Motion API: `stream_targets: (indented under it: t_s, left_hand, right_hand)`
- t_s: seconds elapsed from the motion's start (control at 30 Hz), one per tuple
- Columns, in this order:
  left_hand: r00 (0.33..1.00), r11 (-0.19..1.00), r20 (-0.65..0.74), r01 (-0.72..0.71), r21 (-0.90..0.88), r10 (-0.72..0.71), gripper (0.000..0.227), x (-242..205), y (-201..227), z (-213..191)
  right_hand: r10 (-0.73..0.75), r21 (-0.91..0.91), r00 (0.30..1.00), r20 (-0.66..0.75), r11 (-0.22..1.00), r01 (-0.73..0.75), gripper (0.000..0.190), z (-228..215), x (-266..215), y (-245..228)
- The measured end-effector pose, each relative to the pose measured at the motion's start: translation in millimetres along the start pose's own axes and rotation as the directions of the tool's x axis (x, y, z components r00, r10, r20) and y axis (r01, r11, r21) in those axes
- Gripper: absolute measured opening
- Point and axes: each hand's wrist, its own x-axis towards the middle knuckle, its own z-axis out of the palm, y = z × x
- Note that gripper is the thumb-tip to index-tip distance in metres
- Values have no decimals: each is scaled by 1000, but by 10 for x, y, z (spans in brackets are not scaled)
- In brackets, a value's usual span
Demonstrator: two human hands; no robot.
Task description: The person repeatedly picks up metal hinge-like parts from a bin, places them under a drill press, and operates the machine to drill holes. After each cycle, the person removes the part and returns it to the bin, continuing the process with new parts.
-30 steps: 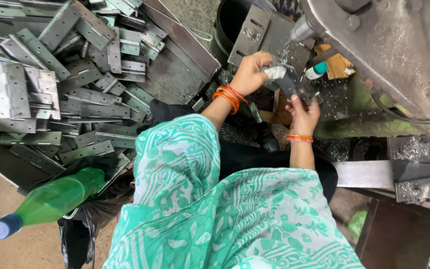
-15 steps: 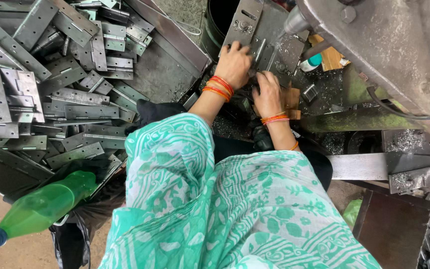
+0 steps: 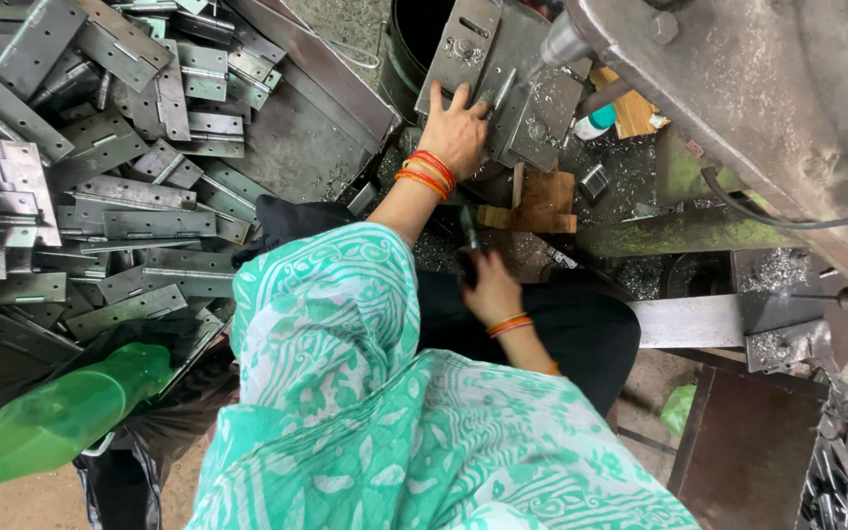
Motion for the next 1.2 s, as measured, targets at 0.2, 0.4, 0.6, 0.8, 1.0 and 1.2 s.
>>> stream_targets:
  t_s: [0.2,0.4,0.6,0.8,1.0,1.2]
  left_hand:
    - [988,1000,-152,-25,15,27,24,-101,29,47]
    - [995,999,-85,46,18,-45,28,-37,60,125]
    - [984,993,-133,118,-2,-117,27,193,103,88]
    - [993,993,-47,112,46,-109,26,160,98,41]
    - [977,989,-196,110,103,-88,27,87,159,109]
    - [985,990,-123,129,55,-121,28,255,225,268]
  right_hand:
    - [-44,118,995,-85,992,54,56,381,-76,118]
    - [-113,80,993,-33,990,115,51,-269,135,133]
    - [-123,-5,989,-88,992,123,51,-264,172,96]
    - [-46,164,992,-116,984,64,55,413,-57,168]
    - [-60,141,996,-61,988,68,60,294,6,212]
    - [-134,39,991,-9,990,134,56,-313,179,204]
